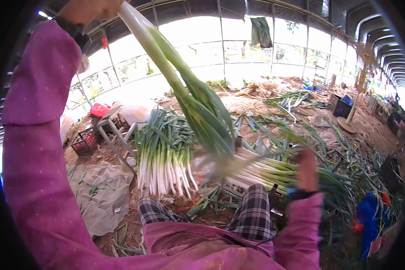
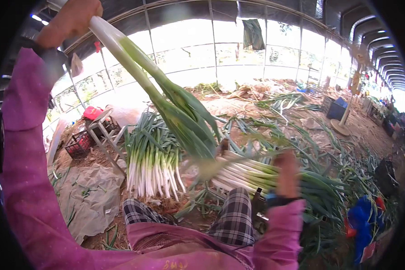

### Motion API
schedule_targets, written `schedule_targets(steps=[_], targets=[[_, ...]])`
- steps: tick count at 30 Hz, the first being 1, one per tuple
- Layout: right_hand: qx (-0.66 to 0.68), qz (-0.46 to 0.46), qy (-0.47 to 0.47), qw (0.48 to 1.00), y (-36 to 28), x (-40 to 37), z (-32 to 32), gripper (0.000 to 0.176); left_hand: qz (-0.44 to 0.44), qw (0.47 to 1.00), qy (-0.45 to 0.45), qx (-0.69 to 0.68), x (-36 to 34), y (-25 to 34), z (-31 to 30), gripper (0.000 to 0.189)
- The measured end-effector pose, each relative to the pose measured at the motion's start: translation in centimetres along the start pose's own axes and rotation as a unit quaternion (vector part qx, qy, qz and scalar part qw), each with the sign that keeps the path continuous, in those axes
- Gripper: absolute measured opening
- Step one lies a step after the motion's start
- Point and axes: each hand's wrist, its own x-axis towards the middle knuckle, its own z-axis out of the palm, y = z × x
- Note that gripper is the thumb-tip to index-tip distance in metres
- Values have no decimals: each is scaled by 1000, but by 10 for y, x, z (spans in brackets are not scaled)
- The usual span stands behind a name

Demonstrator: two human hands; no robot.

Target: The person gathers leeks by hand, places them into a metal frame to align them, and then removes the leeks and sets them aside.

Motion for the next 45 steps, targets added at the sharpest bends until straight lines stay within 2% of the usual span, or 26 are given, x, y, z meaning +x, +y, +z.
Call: schedule_targets(steps=[1,3,4,5,6,7,9,10,11,12,14,16,19,22,24,25,26,27,31,33,35,38,40,41,43,45], targets=[[-459,95,97,878,-9,29,-85,29,-16,1000,10,-14,2,-3,-3,13],[-139,24,334,932,19,16,-205,34,-55,992,98,-60,-5,7,-8,13],[6,-63,427,902,33,9,-264,37,-72,982,151,-88,-6,6,-9,14],[260,-52,445,855,20,3,-281,34,-90,965,214,-117,-9,5,-10,14],[497,-41,432,752,7,-5,-290,31,-104,943,279,-151,-9,3,-11,15],[491,-37,374,786,15,-9,-270,30,-114,915,345,-178,-10,2,-12,15],[509,35,258,821,-37,-32,-142,27,-112,867,429,-227,-11,8,-16,17],[563,73,45,822,-68,-47,-90,27,-103,855,446,-245,-12,14,-19,18],[434,130,29,891,-68,-54,-50,31,-93,852,444,-262,-10,18,-23,18],[397,116,-110,904,-85,-61,-21,47,-82,848,443,-279,-9,22,-27,18],[406,95,-159,895,-127,-60,21,71,-36,866,356,-349,4,17,-27,16],[470,82,-127,869,-123,-36,30,91,19,873,260,-413,17,21,-24,14],[575,-8,-37,818,-114,-2,11,113,-58,844,126,-519,26,82,-22,11],[658,-139,15,740,-117,22,-66,112,145,735,314,-583,75,200,54,28],[643,-173,70,743,-105,28,-103,103,91,746,129,-647,49,306,34,30],[614,-161,110,765,-89,25,-115,98,108,708,170,-677,38,364,28,29],[582,-152,150,785,-73,19,-123,93,123,699,137,-691,19,409,14,24],[553,-101,207,801,-57,15,-125,89,149,663,69,-730,5,453,6,24],[446,158,361,804,59,-8,-132,74,181,596,20,-782,-46,618,8,23],[385,349,350,779,106,-23,-117,74,204,600,-47,-772,-69,688,26,24],[397,515,276,708,146,-41,-112,74,239,609,-60,-754,-97,744,51,26],[290,578,244,723,192,-63,-105,73,309,578,-117,-747,-117,768,71,26],[20,488,182,853,198,-72,-106,61,334,541,-132,-761,-120,761,74,28],[-117,419,148,888,208,-77,-111,60,331,525,-121,-775,-116,752,75,31],[-389,237,55,889,194,-68,-105,59,314,524,-88,-787,-107,736,73,42],[-523,52,-33,850,131,-16,-71,58,284,529,-2,-800,-98,728,72,39]])
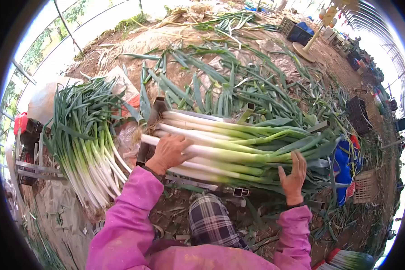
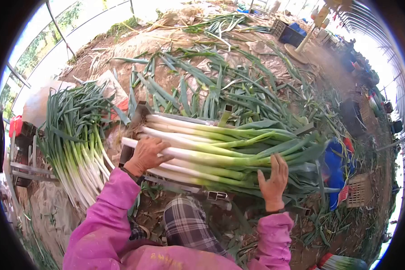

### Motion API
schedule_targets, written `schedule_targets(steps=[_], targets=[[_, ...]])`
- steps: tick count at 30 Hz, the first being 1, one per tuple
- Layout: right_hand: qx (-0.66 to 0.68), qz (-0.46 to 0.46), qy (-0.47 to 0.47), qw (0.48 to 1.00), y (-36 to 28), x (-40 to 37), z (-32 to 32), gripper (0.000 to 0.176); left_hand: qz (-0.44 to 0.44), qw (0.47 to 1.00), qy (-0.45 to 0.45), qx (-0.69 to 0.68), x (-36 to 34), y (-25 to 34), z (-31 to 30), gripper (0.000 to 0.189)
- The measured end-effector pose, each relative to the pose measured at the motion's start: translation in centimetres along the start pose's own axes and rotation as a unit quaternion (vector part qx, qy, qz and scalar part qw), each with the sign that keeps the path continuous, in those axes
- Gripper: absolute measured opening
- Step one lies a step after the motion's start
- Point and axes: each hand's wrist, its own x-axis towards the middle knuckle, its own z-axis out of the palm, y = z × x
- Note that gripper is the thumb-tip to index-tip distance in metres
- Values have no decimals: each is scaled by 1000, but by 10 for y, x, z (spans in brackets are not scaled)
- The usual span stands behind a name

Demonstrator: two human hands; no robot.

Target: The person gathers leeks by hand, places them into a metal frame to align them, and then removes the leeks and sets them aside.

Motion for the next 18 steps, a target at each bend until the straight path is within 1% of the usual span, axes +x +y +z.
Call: schedule_targets(steps=[1,2,4,7,8,11,13,14,17,18], targets=[[-68,-102,12,992,-17,14,-7,57,21,999,19,21,1,2,-6,38],[-71,-124,-48,989,-14,19,0,55,34,998,36,26,1,8,-17,31],[-77,-170,-158,970,7,27,11,51,40,997,55,21,-2,15,-27,31],[-86,-180,-323,925,5,43,-9,51,20,997,70,15,-13,17,-26,31],[-76,-204,-299,929,4,44,-1,51,9,997,72,10,-21,17,-20,32],[-69,-144,-382,910,-15,40,-58,47,-39,997,-10,-68,-51,25,24,32],[-81,-121,-472,869,-10,42,-48,49,-26,991,2,-135,-66,33,45,33],[-91,-107,-513,847,-6,44,-43,50,-74,988,-89,-105,-68,39,48,35],[-23,-107,-589,801,13,31,6,59,-84,987,-90,-105,-78,25,61,36],[5,-96,-621,778,22,26,20,63,-105,982,-126,-89,-79,15,68,37]])
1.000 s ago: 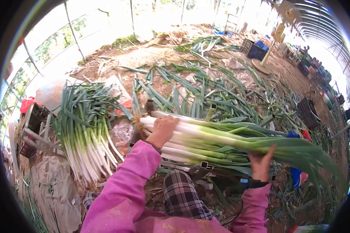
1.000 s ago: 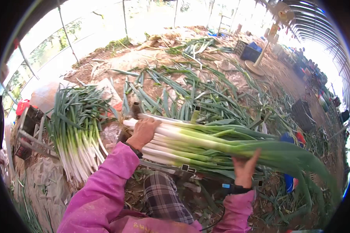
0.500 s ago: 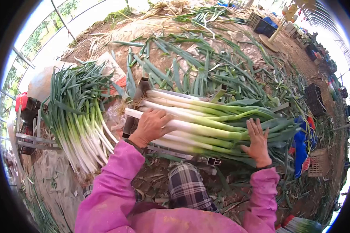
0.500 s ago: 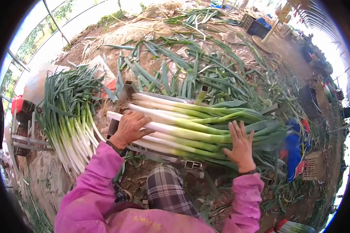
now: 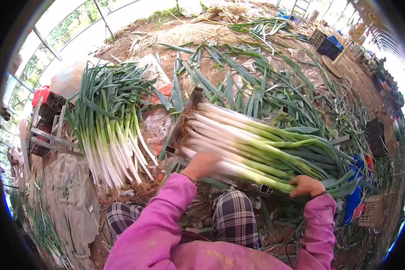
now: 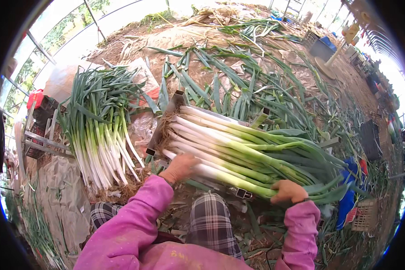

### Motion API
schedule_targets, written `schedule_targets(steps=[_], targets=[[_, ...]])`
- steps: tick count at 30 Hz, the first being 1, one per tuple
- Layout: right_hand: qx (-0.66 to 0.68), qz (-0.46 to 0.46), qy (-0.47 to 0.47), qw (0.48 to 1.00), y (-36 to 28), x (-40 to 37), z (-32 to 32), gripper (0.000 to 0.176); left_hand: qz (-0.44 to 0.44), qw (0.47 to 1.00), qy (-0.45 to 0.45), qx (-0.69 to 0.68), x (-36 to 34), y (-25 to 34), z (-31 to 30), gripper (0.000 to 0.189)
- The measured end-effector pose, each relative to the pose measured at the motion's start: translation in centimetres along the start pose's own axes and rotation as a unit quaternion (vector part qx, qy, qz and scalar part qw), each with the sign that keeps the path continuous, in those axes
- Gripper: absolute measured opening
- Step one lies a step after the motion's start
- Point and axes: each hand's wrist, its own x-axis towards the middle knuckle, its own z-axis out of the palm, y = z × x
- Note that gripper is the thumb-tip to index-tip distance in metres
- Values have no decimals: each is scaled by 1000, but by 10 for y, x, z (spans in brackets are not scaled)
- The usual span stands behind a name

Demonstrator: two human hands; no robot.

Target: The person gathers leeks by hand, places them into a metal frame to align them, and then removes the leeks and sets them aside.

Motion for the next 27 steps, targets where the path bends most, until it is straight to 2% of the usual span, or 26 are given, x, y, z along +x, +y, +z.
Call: schedule_targets(steps=[3,4,7,10,13,14,17,19,21,22,25,26,27], targets=[[84,21,-100,991,-4,28,9,63,35,998,48,16,2,-30,5,37],[84,27,-143,986,-3,35,7,66,27,999,36,17,2,-31,6,37],[-68,46,7,997,-22,31,14,54,8,999,42,21,-7,-25,4,37],[-190,141,88,968,-39,41,47,38,22,997,72,14,-21,-34,19,35],[-223,119,331,909,-24,49,100,17,38,992,115,36,-34,-31,28,36],[-222,107,362,899,-29,45,105,11,42,990,124,48,-34,-29,27,37],[-203,87,444,868,-34,48,112,8,23,991,121,60,-40,-29,34,39],[-222,88,432,870,-33,46,116,9,11,994,90,66,-37,-33,45,42],[-196,61,456,866,-19,43,127,13,30,991,107,73,-37,-32,48,45],[-152,74,370,913,-23,30,119,23,18,994,81,66,-36,-23,37,49],[-67,-26,478,875,-30,4,121,46,11,993,65,101,-41,-24,38,58],[-59,20,516,854,-32,1,125,54,9,992,68,106,-39,-21,36,58],[-56,60,513,854,-31,1,131,55,2,991,71,112,-39,-16,37,59]])
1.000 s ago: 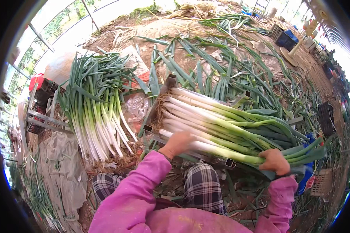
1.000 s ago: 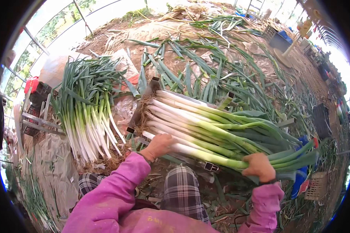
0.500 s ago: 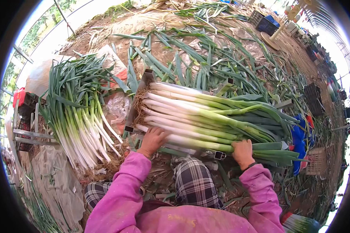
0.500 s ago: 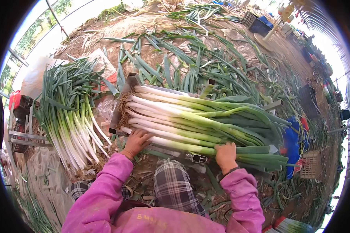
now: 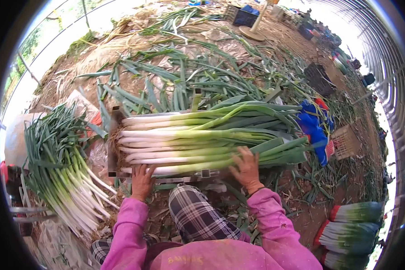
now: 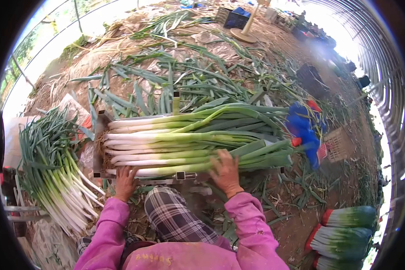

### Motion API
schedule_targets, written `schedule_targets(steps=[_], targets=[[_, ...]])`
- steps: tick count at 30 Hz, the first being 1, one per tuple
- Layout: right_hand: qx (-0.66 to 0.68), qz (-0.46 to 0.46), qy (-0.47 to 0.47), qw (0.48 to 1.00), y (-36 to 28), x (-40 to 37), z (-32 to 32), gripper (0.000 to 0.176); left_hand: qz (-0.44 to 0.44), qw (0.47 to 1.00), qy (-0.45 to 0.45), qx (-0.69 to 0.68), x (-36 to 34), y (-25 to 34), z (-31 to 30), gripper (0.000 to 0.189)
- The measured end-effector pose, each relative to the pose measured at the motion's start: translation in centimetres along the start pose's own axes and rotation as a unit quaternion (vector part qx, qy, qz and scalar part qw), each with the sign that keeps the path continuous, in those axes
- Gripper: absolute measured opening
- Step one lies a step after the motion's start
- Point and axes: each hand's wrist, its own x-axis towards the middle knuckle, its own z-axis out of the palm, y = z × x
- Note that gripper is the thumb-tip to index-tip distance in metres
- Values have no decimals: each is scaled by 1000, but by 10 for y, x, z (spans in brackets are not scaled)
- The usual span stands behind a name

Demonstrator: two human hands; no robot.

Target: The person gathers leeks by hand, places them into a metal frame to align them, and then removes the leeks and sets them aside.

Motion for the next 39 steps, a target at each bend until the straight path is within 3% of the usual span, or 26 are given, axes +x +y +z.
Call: schedule_targets(steps=[3,6,10,14,16,20,22,24,27,30,33,37,39], targets=[[-32,78,-9,996,-1,-11,15,54,-15,999,-17,23,-3,-3,0,59],[-2,43,-29,999,12,8,5,47,-28,999,-44,5,-1,1,-16,54],[-26,14,72,997,13,70,-6,42,-122,982,-97,-103,37,12,-49,42],[-68,32,-58,995,17,116,13,47,10,980,189,-67,118,6,-42,33],[-76,28,-142,986,19,129,9,50,11,987,158,-20,140,-2,-21,33],[-102,-36,-55,993,24,140,-23,46,13,993,112,-38,147,4,-46,32],[-90,-53,19,994,0,147,-80,44,49,983,160,-80,130,11,-75,33],[-89,-100,4,991,-23,146,-129,42,69,978,176,-93,104,20,-94,33],[-76,-116,-168,976,-36,140,-154,43,62,987,54,-135,62,19,-67,33],[-27,-63,-311,948,-16,123,-87,50,37,994,10,-101,36,16,-42,31],[13,-63,-217,974,25,77,-1,56,26,996,15,-81,33,14,-31,30],[-12,-94,-138,986,-2,62,-23,52,40,990,73,-116,25,0,-16,31],[-6,-95,-129,987,-3,59,-26,47,45,992,41,-108,28,-1,-29,31]])
